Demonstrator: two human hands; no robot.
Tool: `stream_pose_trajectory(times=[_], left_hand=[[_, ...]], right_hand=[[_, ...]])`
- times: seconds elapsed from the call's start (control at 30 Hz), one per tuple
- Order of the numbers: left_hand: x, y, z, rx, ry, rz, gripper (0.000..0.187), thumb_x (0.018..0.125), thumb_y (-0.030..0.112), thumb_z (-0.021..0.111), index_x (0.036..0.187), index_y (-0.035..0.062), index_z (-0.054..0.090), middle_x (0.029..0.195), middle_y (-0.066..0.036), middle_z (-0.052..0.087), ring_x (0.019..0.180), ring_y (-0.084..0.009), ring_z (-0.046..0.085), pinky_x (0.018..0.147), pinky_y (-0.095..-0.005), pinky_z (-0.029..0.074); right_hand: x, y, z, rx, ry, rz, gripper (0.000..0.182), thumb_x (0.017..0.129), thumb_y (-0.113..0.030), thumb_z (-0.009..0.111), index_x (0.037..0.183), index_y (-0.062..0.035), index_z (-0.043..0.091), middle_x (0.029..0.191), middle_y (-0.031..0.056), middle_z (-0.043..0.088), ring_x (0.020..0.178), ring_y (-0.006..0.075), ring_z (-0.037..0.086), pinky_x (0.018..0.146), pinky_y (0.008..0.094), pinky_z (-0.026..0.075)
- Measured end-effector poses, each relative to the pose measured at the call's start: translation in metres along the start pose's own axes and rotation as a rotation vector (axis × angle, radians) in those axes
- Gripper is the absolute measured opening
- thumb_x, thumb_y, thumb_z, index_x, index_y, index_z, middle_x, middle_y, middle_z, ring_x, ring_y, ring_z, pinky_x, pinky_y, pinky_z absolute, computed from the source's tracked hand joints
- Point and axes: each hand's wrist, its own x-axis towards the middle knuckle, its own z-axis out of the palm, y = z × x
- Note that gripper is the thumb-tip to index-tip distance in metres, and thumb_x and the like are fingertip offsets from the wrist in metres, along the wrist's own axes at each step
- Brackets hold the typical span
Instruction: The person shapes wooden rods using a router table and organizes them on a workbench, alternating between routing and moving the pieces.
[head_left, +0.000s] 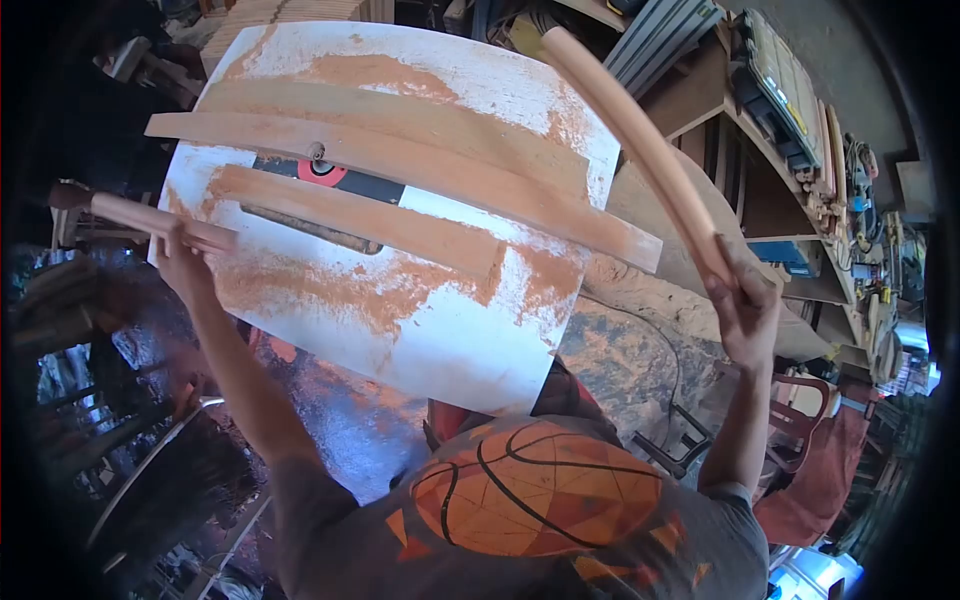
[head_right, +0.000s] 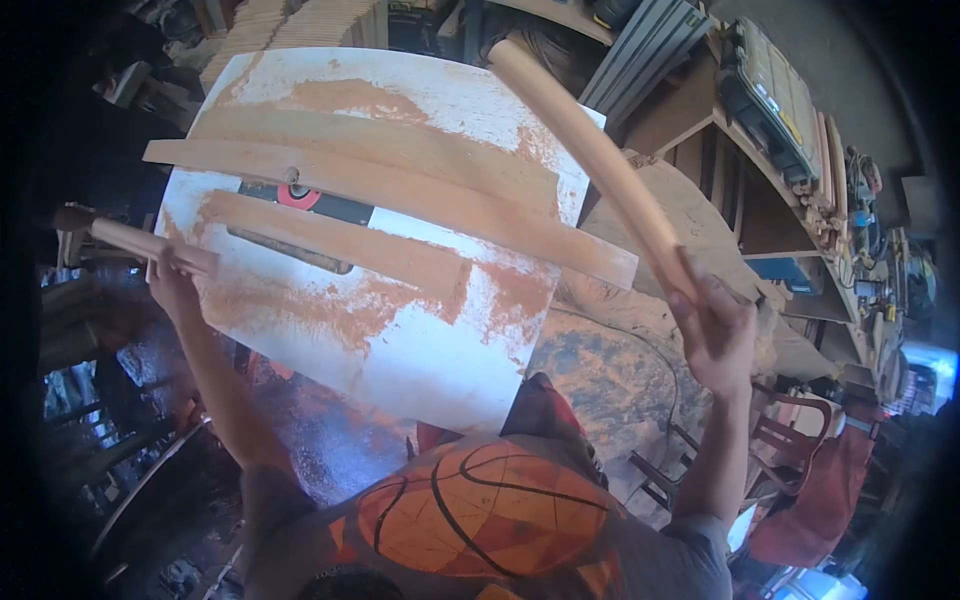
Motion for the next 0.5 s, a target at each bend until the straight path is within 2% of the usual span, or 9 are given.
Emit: stream_pose_trajectory(times=[0.03, 0.13, 0.2, 0.27, 0.3, 0.33, 0.37, 0.43, 0.5], left_hand=[[-0.045, 0.022, 0.022, -0.016, 0.060, -0.023, 0.059, 0.096, 0.021, 0.070, 0.143, -0.0051, 0.045, 0.131, -0.022, 0.060, 0.110, -0.0322, 0.066, 0.084, -0.0423, 0.057], [-0.149, 0.048, 0.074, 0.302, 0.115, 0.087, 0.050, 0.102, 0.039, 0.061, 0.133, -0.0002, 0.053, 0.113, -0.014, 0.067, 0.099, -0.0226, 0.066, 0.082, -0.0360, 0.057], [-0.218, 0.050, 0.116, 0.150, 0.028, 0.027, 0.043, 0.106, 0.037, 0.059, 0.127, 0.0000, 0.055, 0.116, -0.011, 0.065, 0.100, -0.0198, 0.064, 0.087, -0.0346, 0.054], [-0.298, 0.026, 0.166, -0.275, 0.035, -0.101, 0.037, 0.104, 0.026, 0.064, 0.128, -0.0007, 0.054, 0.115, -0.011, 0.064, 0.102, -0.0204, 0.063, 0.088, -0.0361, 0.053], [-0.337, 0.000, 0.174, -0.060, -0.063, -0.105, 0.038, 0.103, 0.021, 0.064, 0.131, -0.0031, 0.053, 0.117, -0.013, 0.062, 0.108, -0.0206, 0.060, 0.093, -0.0366, 0.050], [-0.390, 0.017, 0.209, -0.088, -0.059, -0.015, 0.044, 0.104, 0.021, 0.063, 0.136, -0.0056, 0.050, 0.123, -0.015, 0.061, 0.113, -0.0213, 0.057, 0.099, -0.0366, 0.047], [-0.423, 0.029, 0.238, -0.101, -0.003, -0.212, 0.056, 0.105, 0.022, 0.061, 0.148, -0.0079, 0.040, 0.134, -0.019, 0.056, 0.119, -0.0235, 0.055, 0.105, -0.0363, 0.043], [-0.465, 0.037, 0.268, -0.120, -0.042, -0.258, 0.070, 0.106, 0.025, 0.059, 0.156, -0.0092, 0.025, 0.145, -0.024, 0.050, 0.128, -0.0292, 0.054, 0.110, -0.0384, 0.041], [-0.477, 0.031, 0.283, -0.025, -0.035, -0.240, 0.074, 0.106, 0.025, 0.058, 0.158, -0.0096, 0.019, 0.150, -0.027, 0.045, 0.133, -0.0321, 0.051, 0.112, -0.0389, 0.040]], right_hand=[[-0.004, 0.009, 0.008, 0.105, 0.005, 0.008, 0.041, 0.094, -0.004, 0.071, 0.134, 0.0009, 0.066, 0.096, 0.0156, 0.075, 0.082, 0.0136, 0.067, 0.077, 0.0268, 0.052], [-0.019, 0.028, 0.008, 0.212, -0.048, -0.039, 0.041, 0.093, -0.003, 0.072, 0.133, 0.0000, 0.068, 0.088, 0.0160, 0.073, 0.075, 0.0129, 0.066, 0.072, 0.0264, 0.051], [-0.029, 0.039, 0.001, 0.215, -0.106, -0.136, 0.041, 0.091, -0.004, 0.075, 0.131, 0.0002, 0.068, 0.084, 0.0176, 0.071, 0.071, 0.0143, 0.065, 0.071, 0.0274, 0.051], [-0.046, 0.054, -0.008, 0.254, -0.094, -0.188, 0.041, 0.091, -0.004, 0.075, 0.131, -0.0001, 0.069, 0.084, 0.0180, 0.071, 0.071, 0.0147, 0.065, 0.071, 0.0278, 0.051], [-0.055, 0.062, -0.013, 0.284, -0.087, -0.222, 0.041, 0.091, -0.004, 0.076, 0.131, -0.0003, 0.069, 0.083, 0.0185, 0.071, 0.071, 0.0151, 0.065, 0.071, 0.0283, 0.052], [-0.065, 0.068, -0.021, 0.319, -0.101, -0.167, 0.041, 0.091, -0.004, 0.075, 0.131, 0.0013, 0.068, 0.088, 0.0197, 0.074, 0.076, 0.0156, 0.069, 0.075, 0.0280, 0.053], [-0.074, 0.075, -0.028, 0.320, -0.103, -0.206, 0.041, 0.091, -0.004, 0.075, 0.131, 0.0013, 0.068, 0.088, 0.0197, 0.074, 0.076, 0.0156, 0.069, 0.075, 0.0280, 0.053], [-0.092, 0.091, -0.043, 0.297, -0.047, -0.178, 0.040, 0.093, -0.004, 0.073, 0.131, 0.0043, 0.067, 0.096, 0.0198, 0.077, 0.084, 0.0166, 0.072, 0.081, 0.0275, 0.054], [-0.110, 0.106, -0.058, 0.294, -0.070, -0.130, 0.040, 0.093, -0.005, 0.073, 0.131, 0.0057, 0.066, 0.100, 0.0198, 0.078, 0.087, 0.0166, 0.072, 0.083, 0.0278, 0.054]])
